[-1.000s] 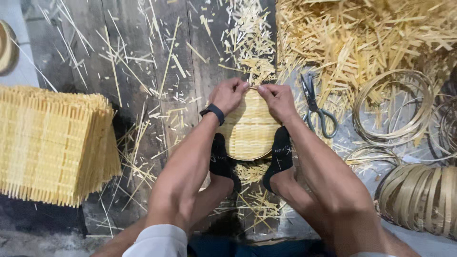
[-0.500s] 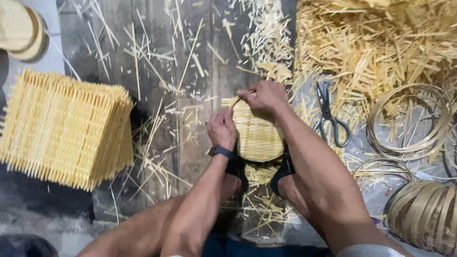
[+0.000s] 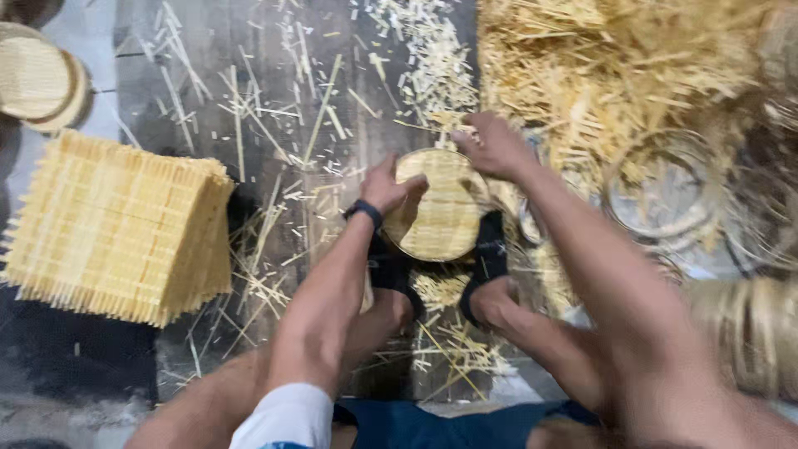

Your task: The person sits on the floor assembling bamboo steamer baskets. They fit a woven bamboo mat into a round bamboo rim, press the rim over the mat edges, trim the protruding strip ends with scissors, and set finished baskets onto a growing stack.

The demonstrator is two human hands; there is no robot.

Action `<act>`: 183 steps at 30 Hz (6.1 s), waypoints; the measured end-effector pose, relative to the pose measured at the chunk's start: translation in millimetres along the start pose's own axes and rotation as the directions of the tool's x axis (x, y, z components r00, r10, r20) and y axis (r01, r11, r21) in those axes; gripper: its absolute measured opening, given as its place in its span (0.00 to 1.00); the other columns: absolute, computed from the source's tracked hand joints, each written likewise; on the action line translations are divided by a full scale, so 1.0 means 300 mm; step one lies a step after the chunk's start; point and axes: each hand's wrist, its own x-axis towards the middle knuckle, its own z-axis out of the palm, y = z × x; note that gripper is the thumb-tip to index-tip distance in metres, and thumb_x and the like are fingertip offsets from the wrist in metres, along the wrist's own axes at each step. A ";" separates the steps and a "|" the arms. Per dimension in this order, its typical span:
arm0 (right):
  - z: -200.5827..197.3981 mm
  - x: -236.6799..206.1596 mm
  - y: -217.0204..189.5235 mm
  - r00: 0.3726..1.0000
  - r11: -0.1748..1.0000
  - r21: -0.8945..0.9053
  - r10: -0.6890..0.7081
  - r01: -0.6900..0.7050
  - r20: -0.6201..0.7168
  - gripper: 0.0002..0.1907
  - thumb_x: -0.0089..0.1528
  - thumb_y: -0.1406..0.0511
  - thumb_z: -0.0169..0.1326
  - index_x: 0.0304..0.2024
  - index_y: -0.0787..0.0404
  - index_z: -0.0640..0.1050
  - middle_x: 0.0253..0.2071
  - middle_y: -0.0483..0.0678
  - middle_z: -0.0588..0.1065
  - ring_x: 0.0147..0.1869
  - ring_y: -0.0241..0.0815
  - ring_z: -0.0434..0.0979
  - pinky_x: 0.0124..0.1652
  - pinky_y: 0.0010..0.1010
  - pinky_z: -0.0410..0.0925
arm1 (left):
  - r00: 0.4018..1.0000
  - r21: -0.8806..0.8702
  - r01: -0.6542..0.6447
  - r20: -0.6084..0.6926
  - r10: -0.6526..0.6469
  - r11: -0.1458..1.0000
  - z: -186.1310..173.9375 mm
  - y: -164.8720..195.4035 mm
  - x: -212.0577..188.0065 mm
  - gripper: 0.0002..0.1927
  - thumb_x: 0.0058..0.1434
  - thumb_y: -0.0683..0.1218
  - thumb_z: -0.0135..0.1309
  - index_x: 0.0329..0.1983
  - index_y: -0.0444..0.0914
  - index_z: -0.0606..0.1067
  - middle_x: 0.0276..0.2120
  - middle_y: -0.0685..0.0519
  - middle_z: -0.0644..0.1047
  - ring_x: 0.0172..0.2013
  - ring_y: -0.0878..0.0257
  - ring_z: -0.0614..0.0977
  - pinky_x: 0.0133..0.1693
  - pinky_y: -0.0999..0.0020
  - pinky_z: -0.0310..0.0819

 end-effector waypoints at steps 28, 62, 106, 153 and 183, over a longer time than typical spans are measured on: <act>0.229 -0.401 0.679 0.918 0.718 0.573 0.340 -0.394 0.205 0.19 0.49 0.69 0.64 0.43 0.64 0.77 0.31 0.48 0.77 0.30 0.38 0.77 0.31 0.32 0.72 | 0.964 0.349 -0.204 -0.094 0.250 0.915 0.273 0.072 -0.225 0.46 0.52 0.50 0.66 0.75 0.58 0.64 0.62 0.46 0.70 0.59 0.45 0.71 0.64 0.42 0.60; 0.236 -0.473 0.367 0.954 0.876 0.382 0.295 -0.293 0.055 0.24 0.63 0.50 0.60 0.24 0.63 0.74 0.17 0.44 0.67 0.23 0.36 0.64 0.26 0.30 0.60 | 0.975 0.436 -0.214 0.048 0.215 0.874 0.258 0.014 -0.247 0.65 0.39 0.59 0.71 0.75 0.37 0.49 0.69 0.40 0.55 0.69 0.42 0.55 0.66 0.40 0.45; 0.226 -0.300 0.567 1.000 0.836 -0.548 0.024 -0.022 -0.005 0.37 0.51 0.43 0.61 0.46 0.68 0.75 0.41 0.61 0.75 0.46 0.55 0.76 0.46 0.46 0.71 | 0.995 0.292 0.015 -0.102 0.015 0.956 0.372 0.082 -0.340 0.64 0.54 0.63 0.66 0.79 0.30 0.43 0.67 0.32 0.61 0.66 0.38 0.63 0.63 0.34 0.55; 0.262 -0.321 0.578 0.987 0.843 -0.531 0.143 -0.086 0.067 0.29 0.62 0.46 0.51 0.54 0.61 0.76 0.46 0.55 0.75 0.49 0.49 0.76 0.50 0.41 0.71 | 0.993 0.268 -0.118 0.051 0.108 0.956 0.370 0.093 -0.359 0.72 0.33 0.53 0.75 0.76 0.36 0.44 0.63 0.35 0.61 0.63 0.38 0.63 0.61 0.38 0.52; 0.269 -0.252 0.603 0.992 0.774 -0.622 -0.071 0.121 0.105 0.30 0.57 0.43 0.55 0.39 0.63 0.81 0.39 0.55 0.74 0.46 0.50 0.73 0.46 0.41 0.69 | 0.991 0.383 -0.110 -0.034 0.132 0.917 0.357 0.032 -0.342 0.59 0.51 0.48 0.67 0.79 0.41 0.44 0.66 0.26 0.58 0.65 0.31 0.62 0.64 0.34 0.51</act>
